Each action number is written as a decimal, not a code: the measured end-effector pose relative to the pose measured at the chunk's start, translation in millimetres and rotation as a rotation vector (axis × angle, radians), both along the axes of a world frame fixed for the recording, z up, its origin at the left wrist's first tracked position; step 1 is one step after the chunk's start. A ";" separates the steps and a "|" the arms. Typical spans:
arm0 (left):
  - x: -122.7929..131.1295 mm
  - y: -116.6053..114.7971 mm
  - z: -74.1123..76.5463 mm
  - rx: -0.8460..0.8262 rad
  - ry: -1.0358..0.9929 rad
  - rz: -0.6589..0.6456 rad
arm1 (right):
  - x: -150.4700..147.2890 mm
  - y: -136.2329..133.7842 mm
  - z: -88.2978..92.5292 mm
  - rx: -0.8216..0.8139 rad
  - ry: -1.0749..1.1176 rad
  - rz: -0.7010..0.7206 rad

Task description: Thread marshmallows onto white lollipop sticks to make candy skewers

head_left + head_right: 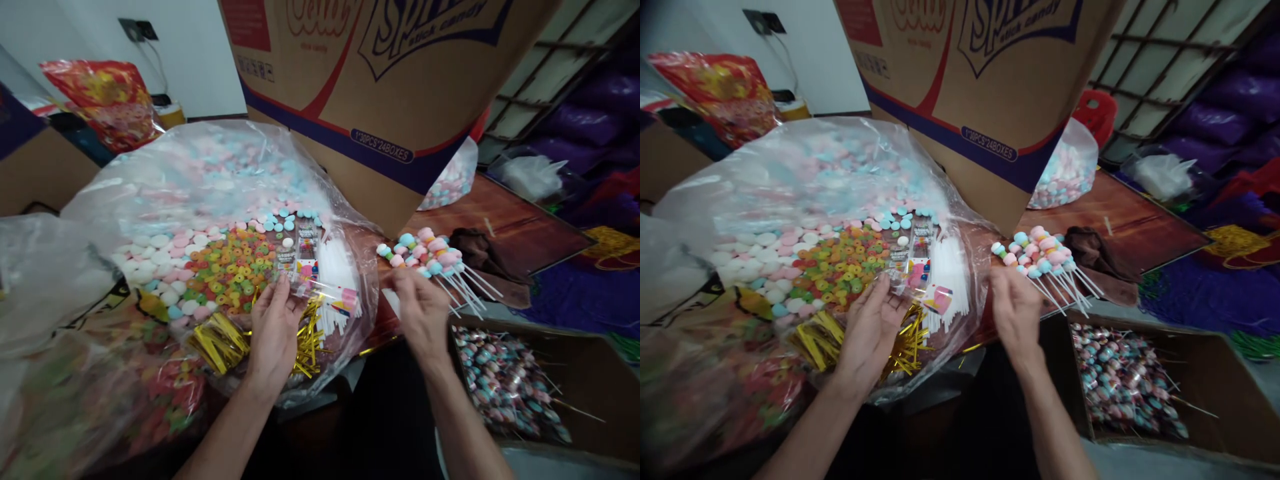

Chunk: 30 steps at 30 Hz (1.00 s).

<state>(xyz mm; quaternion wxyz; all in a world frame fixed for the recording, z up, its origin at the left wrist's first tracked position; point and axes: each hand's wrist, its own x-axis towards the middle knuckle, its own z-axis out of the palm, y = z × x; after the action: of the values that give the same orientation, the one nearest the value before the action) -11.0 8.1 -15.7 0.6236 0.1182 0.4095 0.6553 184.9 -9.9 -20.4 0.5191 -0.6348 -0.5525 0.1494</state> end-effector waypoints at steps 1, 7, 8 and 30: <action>-1.1 1.0 -0.5 -0.006 -0.009 0.002 | 16.8 1.3 0.8 0.052 -0.137 -0.153; -7.6 3.6 -4.8 -0.027 -0.064 0.014 | 99.6 2.7 -14.0 -0.094 -0.825 -0.591; -7.7 3.8 -5.3 -0.029 -0.070 0.027 | 104.9 2.3 -18.3 -0.130 -0.854 -0.578; -14.4 12.0 -4.3 0.027 -0.004 0.152 | 3.4 -60.9 31.4 0.259 -0.570 0.137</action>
<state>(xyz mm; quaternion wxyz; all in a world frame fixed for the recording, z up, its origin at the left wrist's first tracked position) -25.4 20.1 -20.0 0.5710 0.0938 0.4074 0.7065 188.3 -70.9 11.0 0.4087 -0.5411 -0.7315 -0.0717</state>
